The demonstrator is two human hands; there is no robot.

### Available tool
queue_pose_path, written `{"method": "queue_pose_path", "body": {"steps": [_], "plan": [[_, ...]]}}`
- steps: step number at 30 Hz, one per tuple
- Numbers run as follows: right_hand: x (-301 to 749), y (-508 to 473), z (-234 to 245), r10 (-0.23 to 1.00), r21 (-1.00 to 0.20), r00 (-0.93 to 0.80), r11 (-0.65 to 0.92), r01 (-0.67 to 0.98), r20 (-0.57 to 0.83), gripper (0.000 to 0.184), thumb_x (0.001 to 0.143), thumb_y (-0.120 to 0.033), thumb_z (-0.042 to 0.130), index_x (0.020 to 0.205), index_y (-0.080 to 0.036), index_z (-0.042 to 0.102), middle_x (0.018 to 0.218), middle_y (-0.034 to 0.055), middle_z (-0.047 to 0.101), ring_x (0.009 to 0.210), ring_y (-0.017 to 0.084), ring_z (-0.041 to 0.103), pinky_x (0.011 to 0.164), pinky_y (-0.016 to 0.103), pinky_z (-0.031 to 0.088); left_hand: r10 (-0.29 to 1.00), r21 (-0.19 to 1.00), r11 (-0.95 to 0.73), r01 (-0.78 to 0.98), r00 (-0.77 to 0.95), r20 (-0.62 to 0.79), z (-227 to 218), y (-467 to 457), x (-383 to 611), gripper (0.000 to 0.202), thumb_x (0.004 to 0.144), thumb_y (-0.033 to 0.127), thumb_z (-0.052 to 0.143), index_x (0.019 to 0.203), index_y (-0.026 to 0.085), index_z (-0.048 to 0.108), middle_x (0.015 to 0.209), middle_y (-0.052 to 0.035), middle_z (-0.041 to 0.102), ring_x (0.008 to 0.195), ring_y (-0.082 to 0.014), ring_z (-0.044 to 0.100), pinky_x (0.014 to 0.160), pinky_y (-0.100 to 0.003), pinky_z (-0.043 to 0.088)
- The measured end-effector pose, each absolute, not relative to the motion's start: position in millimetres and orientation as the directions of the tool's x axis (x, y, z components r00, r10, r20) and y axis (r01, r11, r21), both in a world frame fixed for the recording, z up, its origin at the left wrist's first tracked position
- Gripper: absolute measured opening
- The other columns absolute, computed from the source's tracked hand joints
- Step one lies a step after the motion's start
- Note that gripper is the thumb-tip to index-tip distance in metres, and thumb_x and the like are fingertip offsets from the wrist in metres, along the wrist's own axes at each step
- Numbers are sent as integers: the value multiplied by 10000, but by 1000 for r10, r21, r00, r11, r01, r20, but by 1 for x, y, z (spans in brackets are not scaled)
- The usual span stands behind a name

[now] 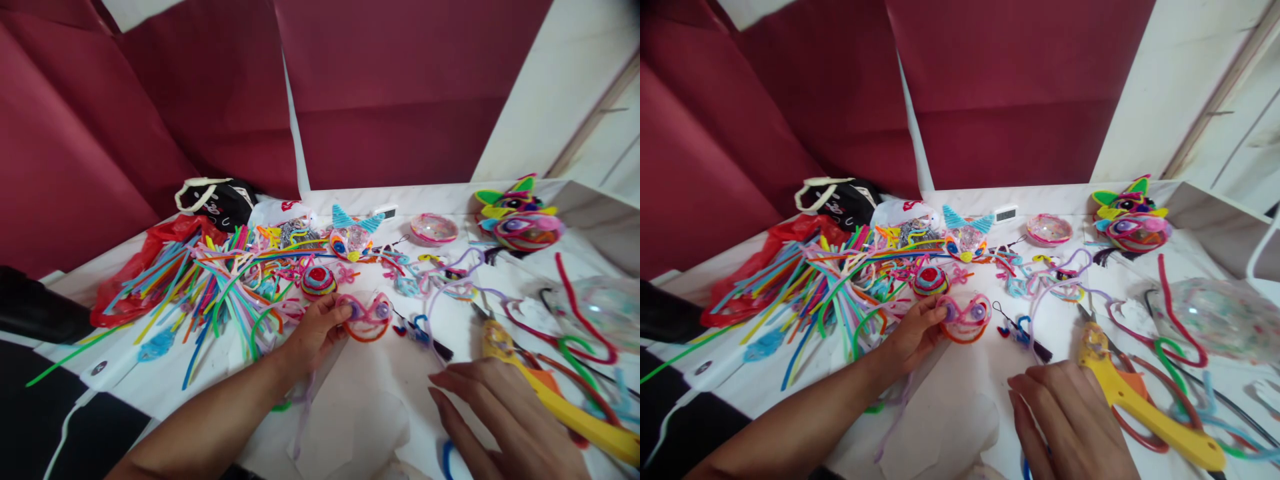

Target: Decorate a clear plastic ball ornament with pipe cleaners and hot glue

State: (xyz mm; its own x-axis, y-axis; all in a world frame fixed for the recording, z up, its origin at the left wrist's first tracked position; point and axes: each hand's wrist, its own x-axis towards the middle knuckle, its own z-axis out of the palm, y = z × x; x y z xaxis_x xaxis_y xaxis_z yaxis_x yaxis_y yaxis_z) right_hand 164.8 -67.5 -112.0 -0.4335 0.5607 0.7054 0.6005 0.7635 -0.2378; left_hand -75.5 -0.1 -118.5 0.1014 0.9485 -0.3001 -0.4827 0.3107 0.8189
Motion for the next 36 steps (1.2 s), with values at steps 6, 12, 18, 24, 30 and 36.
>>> {"method": "queue_pose_path", "body": {"steps": [6, 12, 18, 24, 30, 36], "plan": [[164, -67, -111, 566, -238, -420, 753, 613, 709, 123, 927, -171, 501, 946, -143, 619, 842, 75, 599, 807, 184, 538, 756, 319, 397, 947, 822, 316, -474, 98, -307, -119, 0, -76, 355, 547, 294, 880, 747, 145, 627, 670, 37, 578, 565, -58, 503, 510, -186, 367], [166, -67, -112, 562, -223, -449, 762, 609, 695, 122, 919, -177, 516, 971, -143, 621, 865, 79, 601, 834, 188, 544, 777, 321, 401, 947, 819, 314, -481, 97, -306, -120, 0, -76, 369, 543, 315, 884, 763, 144, 643, 671, 31, 595, 559, -63, 511, 504, -198, 362], [163, -67, -111, 563, -238, -419, 756, 610, 712, 143, 928, -164, 490, 937, -128, 628, 844, 82, 590, 820, 182, 532, 772, 316, 397, 956, 790, 285, -543, 100, -276, -124, 2, -77, 305, 624, 342, 841, 777, 157, 653, 683, 29, 627, 569, -71, 543, 501, -201, 380], [160, -66, -109, 550, -232, -419, 763, 603, 722, 131, 921, -159, 507, 934, -126, 633, 844, 78, 590, 825, 176, 537, 777, 306, 414, 941, 731, 303, -611, 72, -330, -125, 3, -77, 313, 648, 376, 814, 818, 168, 653, 695, 28, 645, 571, -90, 571, 480, -215, 392], [163, -66, -110, 568, -244, -433, 760, 602, 700, 105, 896, -161, 540, 954, -140, 626, 849, 72, 606, 805, 184, 560, 752, 314, 429, 956, 755, 264, -601, 58, -289, -122, 2, -75, 300, 682, 359, 797, 860, 160, 661, 686, 31, 630, 546, -84, 556, 459, -217, 381], [168, -66, -117, 564, -219, -461, 763, 608, 685, 133, 887, -164, 569, 1014, -156, 606, 901, 80, 615, 845, 204, 573, 779, 340, 442, 968, 798, 245, -551, 101, -228, -121, 0, -75, 286, 687, 360, 797, 822, 146, 662, 681, 22, 612, 556, -87, 537, 477, -219, 380]]}}
